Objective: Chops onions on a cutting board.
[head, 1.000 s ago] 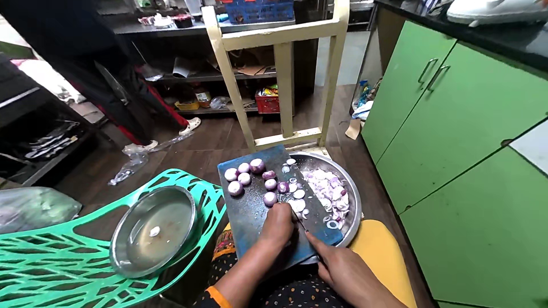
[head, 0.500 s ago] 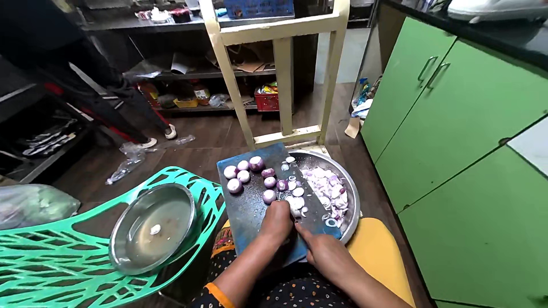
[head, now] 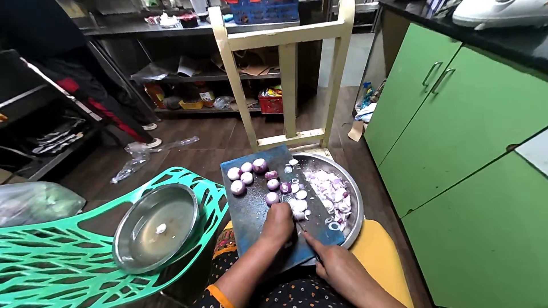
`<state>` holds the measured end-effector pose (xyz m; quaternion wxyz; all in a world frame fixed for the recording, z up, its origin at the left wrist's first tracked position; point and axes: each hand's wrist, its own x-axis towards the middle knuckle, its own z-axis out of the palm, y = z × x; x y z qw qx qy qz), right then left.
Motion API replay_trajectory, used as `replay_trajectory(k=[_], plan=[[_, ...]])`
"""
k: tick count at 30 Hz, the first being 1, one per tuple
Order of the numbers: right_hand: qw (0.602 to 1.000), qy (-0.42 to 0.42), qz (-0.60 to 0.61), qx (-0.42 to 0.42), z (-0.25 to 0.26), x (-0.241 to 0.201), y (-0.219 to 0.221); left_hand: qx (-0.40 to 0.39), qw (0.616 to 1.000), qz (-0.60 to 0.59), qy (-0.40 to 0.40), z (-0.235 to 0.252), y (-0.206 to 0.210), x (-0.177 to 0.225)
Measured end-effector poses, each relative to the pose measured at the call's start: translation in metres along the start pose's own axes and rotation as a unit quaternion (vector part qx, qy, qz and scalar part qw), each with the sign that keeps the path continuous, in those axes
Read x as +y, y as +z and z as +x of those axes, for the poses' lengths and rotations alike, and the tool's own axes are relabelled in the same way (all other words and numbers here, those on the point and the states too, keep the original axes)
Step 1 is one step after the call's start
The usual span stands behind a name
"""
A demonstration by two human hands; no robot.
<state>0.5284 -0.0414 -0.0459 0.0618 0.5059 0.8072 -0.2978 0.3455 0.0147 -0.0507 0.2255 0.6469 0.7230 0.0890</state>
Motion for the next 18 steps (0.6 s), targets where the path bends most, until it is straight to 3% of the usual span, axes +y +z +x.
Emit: replay_trajectory(k=[3, 8, 12, 15, 18], plan=[[0.999, -0.020, 0.011, 0.028, -0.010, -0.001, -0.005, -0.021, 1.000, -0.007, 0.004, 0.000, -0.004, -0.002], [1.000, -0.010, 0.014, 0.013, 0.020, -0.006, 0.001, -0.015, 1.000, 0.012, 0.009, -0.001, -0.003, 0.002], [1.000, -0.004, 0.020, -0.007, -0.009, 0.004, 0.000, -0.012, 1.000, -0.004, -0.001, 0.002, -0.001, -0.004], [0.999, -0.012, 0.035, 0.033, -0.023, 0.007, -0.005, -0.027, 1.000, -0.005, 0.006, 0.002, -0.004, -0.008], [0.998, -0.038, 0.044, 0.031, -0.017, -0.001, -0.005, 0.015, 1.000, -0.012, 0.017, -0.004, -0.024, -0.016]])
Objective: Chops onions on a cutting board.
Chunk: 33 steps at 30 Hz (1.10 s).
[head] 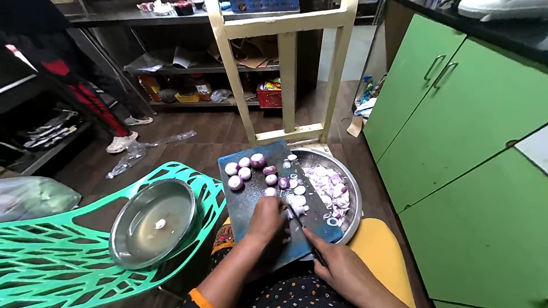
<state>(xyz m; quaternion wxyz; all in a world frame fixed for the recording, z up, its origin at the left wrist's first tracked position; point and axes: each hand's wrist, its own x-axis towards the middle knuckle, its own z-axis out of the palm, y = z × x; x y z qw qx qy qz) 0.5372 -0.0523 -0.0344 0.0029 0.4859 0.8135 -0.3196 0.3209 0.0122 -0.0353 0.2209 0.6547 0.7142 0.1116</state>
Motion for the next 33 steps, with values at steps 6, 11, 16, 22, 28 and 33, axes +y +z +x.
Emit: replay_trajectory(k=[6, 11, 16, 22, 28, 33], plan=[[0.999, 0.039, 0.019, 0.014, 0.040, 0.021, 0.005, 0.099, 0.983, -0.057, -0.143, -0.013, -0.022, -0.076], [0.988, 0.106, 0.020, 0.109, 0.030, 0.062, -0.018, 0.141, 0.965, -0.135, -0.176, -0.023, -0.014, -0.109], [0.961, 0.101, -0.016, 0.256, 0.012, 0.083, -0.007, 0.145, 0.964, -0.113, -0.194, -0.017, -0.015, -0.123], [0.962, 0.096, 0.014, 0.256, 0.025, 0.066, 0.024, 0.067, 0.954, -0.180, -0.229, -0.002, 0.001, -0.154], [0.985, 0.045, -0.006, 0.165, 0.015, 0.026, 0.032, 0.097, 0.948, -0.205, -0.223, -0.019, -0.010, -0.195], [0.978, -0.134, -0.037, 0.157, 0.024, -0.014, 0.032, 0.108, 0.940, -0.236, -0.221, -0.051, -0.011, -0.221]])
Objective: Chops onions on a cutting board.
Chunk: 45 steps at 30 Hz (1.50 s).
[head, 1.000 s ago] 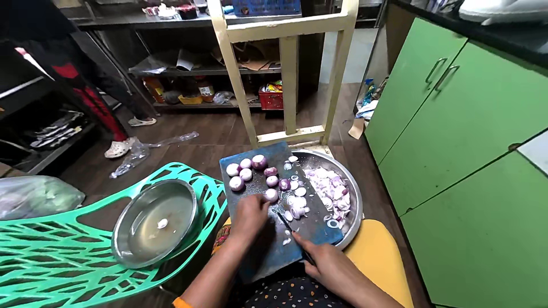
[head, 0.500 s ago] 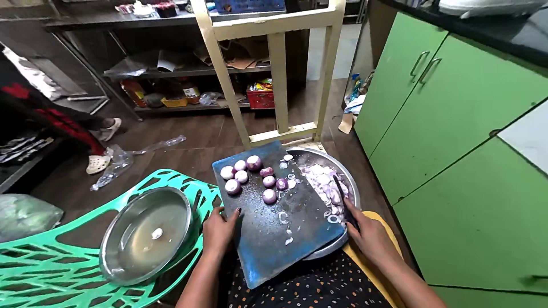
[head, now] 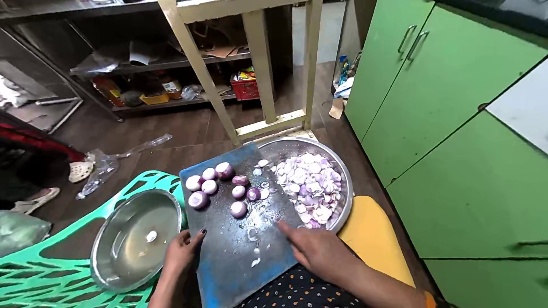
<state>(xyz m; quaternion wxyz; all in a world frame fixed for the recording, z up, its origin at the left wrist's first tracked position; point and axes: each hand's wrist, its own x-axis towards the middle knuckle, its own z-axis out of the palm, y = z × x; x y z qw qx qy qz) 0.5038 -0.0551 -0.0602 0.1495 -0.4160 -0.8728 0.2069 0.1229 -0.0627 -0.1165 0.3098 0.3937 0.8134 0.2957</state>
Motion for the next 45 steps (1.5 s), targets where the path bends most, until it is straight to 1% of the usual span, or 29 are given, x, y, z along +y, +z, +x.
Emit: replay_trajectory(k=[2, 3, 5, 6, 7, 9, 10, 11, 12, 14, 16, 18, 21, 23, 27, 30, 32, 37, 39, 40, 42, 43, 45], plan=[[0.995, -0.091, -0.005, -0.045, 0.016, -0.008, 0.011, 0.003, 1.000, -0.018, 0.008, -0.003, 0.001, -0.002], [0.990, -0.122, -0.007, -0.062, 0.025, -0.010, 0.017, 0.005, 1.000, -0.025, 0.008, -0.005, 0.001, 0.000], [0.984, -0.155, -0.006, -0.090, 0.037, -0.014, 0.026, 0.019, 0.999, -0.039, 0.006, -0.010, 0.003, 0.002], [0.983, -0.159, -0.001, -0.088, 0.041, -0.015, 0.027, 0.023, 0.999, -0.046, 0.005, -0.012, 0.003, 0.002], [0.986, -0.157, 0.001, -0.063, 0.043, -0.012, 0.025, 0.022, 0.998, -0.053, 0.005, -0.013, 0.002, 0.001], [0.992, -0.122, -0.012, 0.032, 0.050, 0.004, 0.013, 0.021, 0.998, -0.057, 0.009, -0.012, -0.002, -0.002], [0.994, -0.085, -0.024, 0.058, 0.054, 0.018, 0.002, 0.021, 0.998, -0.050, 0.012, -0.010, -0.005, -0.006], [0.998, -0.032, -0.029, 0.055, 0.059, 0.035, -0.013, 0.021, 0.999, -0.044, 0.012, -0.009, -0.007, -0.010], [0.999, 0.027, -0.027, 0.032, 0.064, 0.054, -0.029, 0.020, 0.999, -0.039, 0.009, -0.008, -0.011, -0.013], [0.994, 0.100, -0.047, 0.013, 0.070, 0.097, -0.048, 0.020, 0.999, -0.037, 0.001, -0.012, -0.017, -0.013], [0.990, 0.122, -0.065, 0.013, 0.072, 0.126, -0.057, 0.035, 0.998, -0.049, 0.000, -0.014, -0.021, -0.010], [0.990, 0.127, -0.057, -0.005, 0.072, 0.136, -0.057, 0.042, 0.998, -0.052, -0.014, -0.016, -0.030, -0.014], [0.993, 0.106, -0.047, -0.030, 0.078, 0.139, -0.042, 0.049, 0.997, -0.047, -0.022, -0.015, -0.048, -0.029], [0.992, 0.109, -0.047, -0.039, 0.086, 0.140, -0.030, 0.049, 0.998, -0.044, -0.022, -0.014, -0.055, -0.037], [0.990, 0.119, -0.058, -0.041, 0.105, 0.140, -0.008, 0.061, 0.997, -0.041, -0.006, -0.018, -0.056, -0.042], [0.982, 0.147, -0.084, -0.086, 0.116, 0.135, 0.010, 0.064, 0.997, -0.045, -0.011, -0.015, -0.055, -0.044], [0.978, 0.142, -0.111, -0.108, 0.118, 0.133, 0.021, 0.064, 0.997, -0.049, -0.010, -0.014, -0.054, -0.045], [0.962, 0.147, -0.129, -0.189, 0.124, 0.119, 0.011, 0.058, 0.997, -0.057, -0.015, -0.014, -0.051, -0.049], [0.964, 0.145, -0.109, -0.194, 0.137, 0.117, 0.010, 0.057, 0.997, -0.042, -0.015, -0.014, -0.049, -0.049], [0.970, 0.131, -0.092, -0.183, 0.146, 0.114, 0.013, 0.056, 0.998, -0.032, -0.016, -0.014, -0.049, -0.049], [0.982, 0.068, -0.065, -0.164, 0.167, 0.109, 0.030, 0.055, 0.998, -0.029, -0.022, -0.015, -0.049, -0.047], [0.983, 0.033, -0.048, -0.173, 0.178, 0.105, 0.043, 0.062, 0.997, -0.032, -0.024, -0.016, -0.048, -0.046], [0.974, -0.015, -0.020, -0.224, 0.196, 0.097, 0.074, 0.070, 0.996, -0.041, -0.025, -0.019, -0.047, -0.043]])
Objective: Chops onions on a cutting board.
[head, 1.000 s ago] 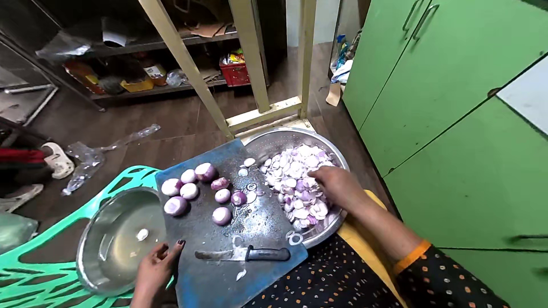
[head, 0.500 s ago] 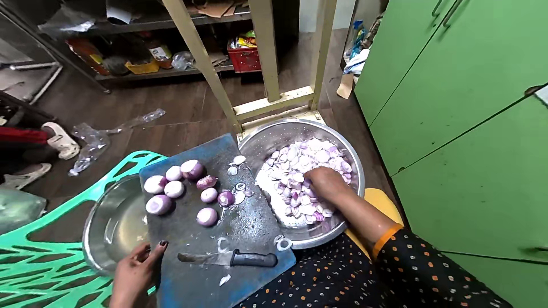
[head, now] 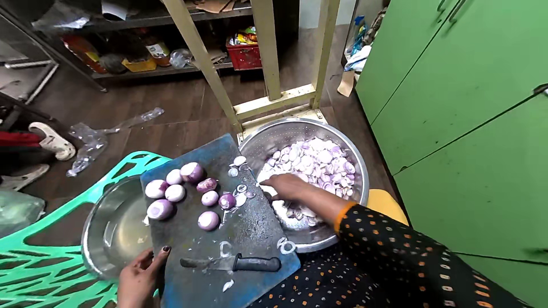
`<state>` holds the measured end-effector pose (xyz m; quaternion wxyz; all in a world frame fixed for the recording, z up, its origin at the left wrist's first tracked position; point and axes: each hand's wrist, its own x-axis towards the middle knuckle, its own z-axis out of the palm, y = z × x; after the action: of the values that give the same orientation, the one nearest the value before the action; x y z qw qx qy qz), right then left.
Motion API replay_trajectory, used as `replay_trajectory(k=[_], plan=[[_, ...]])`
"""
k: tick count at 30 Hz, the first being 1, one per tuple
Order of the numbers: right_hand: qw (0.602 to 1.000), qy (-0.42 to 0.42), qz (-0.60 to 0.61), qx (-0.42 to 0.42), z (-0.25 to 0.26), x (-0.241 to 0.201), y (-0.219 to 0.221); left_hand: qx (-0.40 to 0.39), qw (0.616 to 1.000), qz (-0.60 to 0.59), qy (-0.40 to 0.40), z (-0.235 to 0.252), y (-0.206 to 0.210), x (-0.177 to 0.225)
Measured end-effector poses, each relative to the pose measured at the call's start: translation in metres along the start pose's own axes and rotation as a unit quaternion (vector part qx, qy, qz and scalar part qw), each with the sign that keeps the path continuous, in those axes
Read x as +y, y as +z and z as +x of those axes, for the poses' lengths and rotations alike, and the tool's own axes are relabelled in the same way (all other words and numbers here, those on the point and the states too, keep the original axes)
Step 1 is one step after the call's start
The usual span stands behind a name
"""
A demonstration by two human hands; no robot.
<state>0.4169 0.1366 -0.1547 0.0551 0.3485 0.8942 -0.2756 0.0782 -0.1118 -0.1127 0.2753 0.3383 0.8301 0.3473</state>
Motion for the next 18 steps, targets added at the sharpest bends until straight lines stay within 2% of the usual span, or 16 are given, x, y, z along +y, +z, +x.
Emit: replay_trajectory(k=[2, 5, 8, 10, 13, 16, 18], plan=[[0.998, 0.016, 0.023, -0.049, 0.014, -0.011, 0.020, 0.008, 1.000, -0.002, 0.003, -0.001, 0.001, 0.002], [0.990, 0.072, 0.082, -0.094, 0.006, -0.025, 0.030, 0.012, 1.000, 0.004, 0.009, -0.004, 0.000, 0.005], [0.994, -0.006, 0.040, -0.102, -0.003, -0.012, 0.022, 0.003, 1.000, 0.015, 0.019, -0.005, 0.000, 0.011], [0.997, -0.014, 0.061, -0.049, -0.025, 0.007, 0.004, -0.018, 0.998, 0.042, 0.035, -0.005, 0.003, 0.016], [0.987, 0.070, 0.130, 0.063, -0.085, 0.032, -0.033, -0.057, 0.994, 0.086, 0.040, -0.001, 0.016, 0.030], [0.939, 0.161, 0.244, 0.182, -0.145, 0.051, -0.046, -0.075, 0.989, 0.118, 0.048, -0.002, 0.034, 0.047], [0.895, 0.166, 0.354, 0.213, -0.177, 0.055, -0.050, -0.087, 0.985, 0.137, 0.059, -0.005, 0.049, 0.060]])
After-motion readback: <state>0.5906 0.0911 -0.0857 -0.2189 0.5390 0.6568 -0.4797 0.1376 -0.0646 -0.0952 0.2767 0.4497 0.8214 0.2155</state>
